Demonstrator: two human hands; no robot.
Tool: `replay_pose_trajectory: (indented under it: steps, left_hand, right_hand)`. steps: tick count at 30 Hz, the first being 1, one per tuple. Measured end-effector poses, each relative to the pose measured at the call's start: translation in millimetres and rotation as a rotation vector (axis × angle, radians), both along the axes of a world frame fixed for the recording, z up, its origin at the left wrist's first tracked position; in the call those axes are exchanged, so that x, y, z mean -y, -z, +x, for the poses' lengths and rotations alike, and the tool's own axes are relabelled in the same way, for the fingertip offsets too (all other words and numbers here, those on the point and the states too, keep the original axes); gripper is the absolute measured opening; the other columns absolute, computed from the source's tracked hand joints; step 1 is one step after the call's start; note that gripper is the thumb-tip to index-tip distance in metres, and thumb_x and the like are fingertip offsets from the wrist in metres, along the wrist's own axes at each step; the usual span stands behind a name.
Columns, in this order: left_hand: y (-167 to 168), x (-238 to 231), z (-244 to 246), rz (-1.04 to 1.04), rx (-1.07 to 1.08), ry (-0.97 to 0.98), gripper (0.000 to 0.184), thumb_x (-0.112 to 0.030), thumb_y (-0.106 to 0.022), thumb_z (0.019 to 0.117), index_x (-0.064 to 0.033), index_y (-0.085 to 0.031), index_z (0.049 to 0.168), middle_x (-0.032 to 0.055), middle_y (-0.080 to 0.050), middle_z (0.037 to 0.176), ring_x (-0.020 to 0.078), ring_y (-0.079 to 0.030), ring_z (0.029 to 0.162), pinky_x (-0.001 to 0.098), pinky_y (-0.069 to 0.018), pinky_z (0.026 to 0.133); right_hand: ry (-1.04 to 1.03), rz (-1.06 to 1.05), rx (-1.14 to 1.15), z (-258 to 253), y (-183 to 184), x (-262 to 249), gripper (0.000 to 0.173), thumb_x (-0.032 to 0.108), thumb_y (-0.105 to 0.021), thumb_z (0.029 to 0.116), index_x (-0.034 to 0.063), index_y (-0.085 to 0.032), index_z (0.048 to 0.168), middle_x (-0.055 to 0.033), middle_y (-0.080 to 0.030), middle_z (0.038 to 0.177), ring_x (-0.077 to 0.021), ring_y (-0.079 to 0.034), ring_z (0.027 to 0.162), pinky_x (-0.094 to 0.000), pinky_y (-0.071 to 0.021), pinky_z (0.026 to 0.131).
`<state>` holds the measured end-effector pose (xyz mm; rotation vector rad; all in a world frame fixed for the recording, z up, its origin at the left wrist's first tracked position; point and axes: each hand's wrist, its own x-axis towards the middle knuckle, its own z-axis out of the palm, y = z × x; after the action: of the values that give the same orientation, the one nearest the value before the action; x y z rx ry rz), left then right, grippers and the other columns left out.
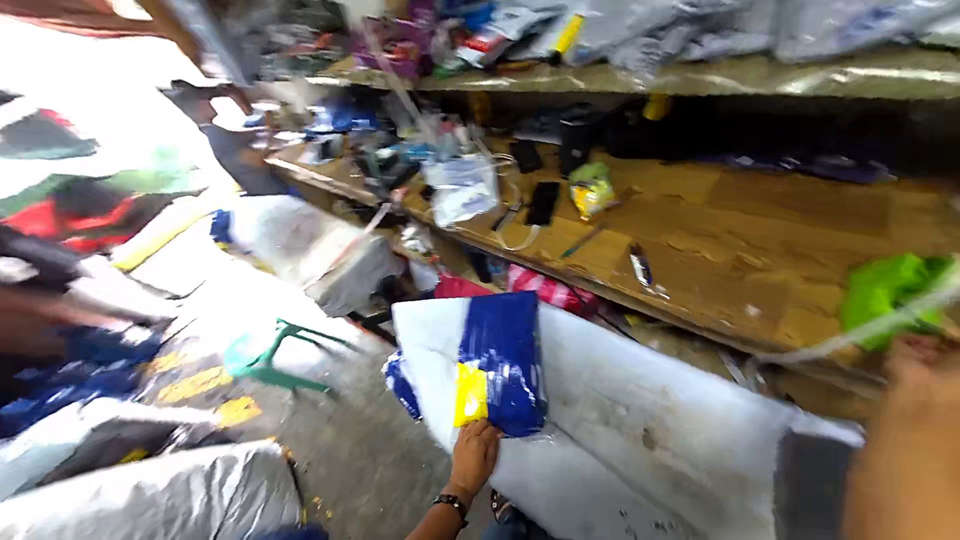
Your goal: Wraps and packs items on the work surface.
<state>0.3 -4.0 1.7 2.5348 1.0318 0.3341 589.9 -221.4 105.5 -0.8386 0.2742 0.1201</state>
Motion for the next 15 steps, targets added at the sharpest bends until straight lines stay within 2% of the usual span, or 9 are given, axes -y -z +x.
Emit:
replay_pose_trajectory:
  steps: [4, 6, 9, 11, 15]
  left_hand:
    - [2, 1, 0, 0.061, 0.018, 0.028, 0.027, -0.016, -0.057, 0.0962, -0.0009, -0.079, 0.094, 0.0194, -0.075, 0.101, 0.0411, -0.071, 0.099, 0.0620, -0.0530, 0.092]
    - [2, 0, 1, 0.088, 0.019, 0.046, 0.031, -0.019, -0.055, 0.0970, 0.0003, -0.079, 0.093, 0.0214, -0.075, 0.100, 0.0433, -0.071, 0.098, 0.0639, -0.0522, 0.090]
    - [6, -3, -2, 0.123, 0.010, 0.081, 0.034, -0.021, -0.053, 0.0976, -0.0003, -0.079, 0.092, 0.0220, -0.074, 0.100, 0.0441, -0.071, 0.097, 0.0644, -0.0519, 0.088]
    - [8, -5, -4, 0.120, 0.002, 0.090, 0.034, -0.022, -0.052, 0.0978, -0.0005, -0.079, 0.093, 0.0220, -0.074, 0.100, 0.0442, -0.070, 0.097, 0.0645, -0.0516, 0.089]
    - [10, -6, -5, 0.111, -0.001, 0.078, 0.034, -0.022, -0.051, 0.0978, -0.0016, -0.079, 0.092, 0.0210, -0.074, 0.098, 0.0433, -0.070, 0.095, 0.0639, -0.0513, 0.087]
  right_hand:
    - [0.036, 0.015, -0.048, -11, -9, -11, 0.009, 0.015, -0.050, 0.1008, 0.0182, -0.054, 0.093, 0.0061, -0.057, 0.073, -0.0044, -0.056, 0.062, -0.0210, -0.0529, 0.063]
    - [0.051, 0.050, -0.020, -8, -6, -9, 0.010, 0.013, -0.048, 0.0998, 0.0180, -0.052, 0.092, 0.0053, -0.056, 0.075, -0.0065, -0.056, 0.066, -0.0247, -0.0529, 0.067]
    - [0.086, 0.094, 0.057, 2, 10, -5, 0.017, 0.009, -0.046, 0.0955, 0.0194, -0.049, 0.082, 0.0055, -0.052, 0.069, -0.0097, -0.053, 0.064, -0.0311, -0.0516, 0.070]
    - [0.094, 0.142, 0.099, 6, 17, -2, 0.023, 0.012, -0.043, 0.0970, 0.0214, -0.051, 0.077, 0.0063, -0.054, 0.065, -0.0102, -0.055, 0.064, -0.0329, -0.0523, 0.072]
    - [0.124, 0.203, 0.115, 6, 20, -2, 0.030, 0.019, -0.038, 0.1015, 0.0213, -0.054, 0.076, 0.0054, -0.059, 0.066, -0.0116, -0.059, 0.065, -0.0349, -0.0541, 0.073]
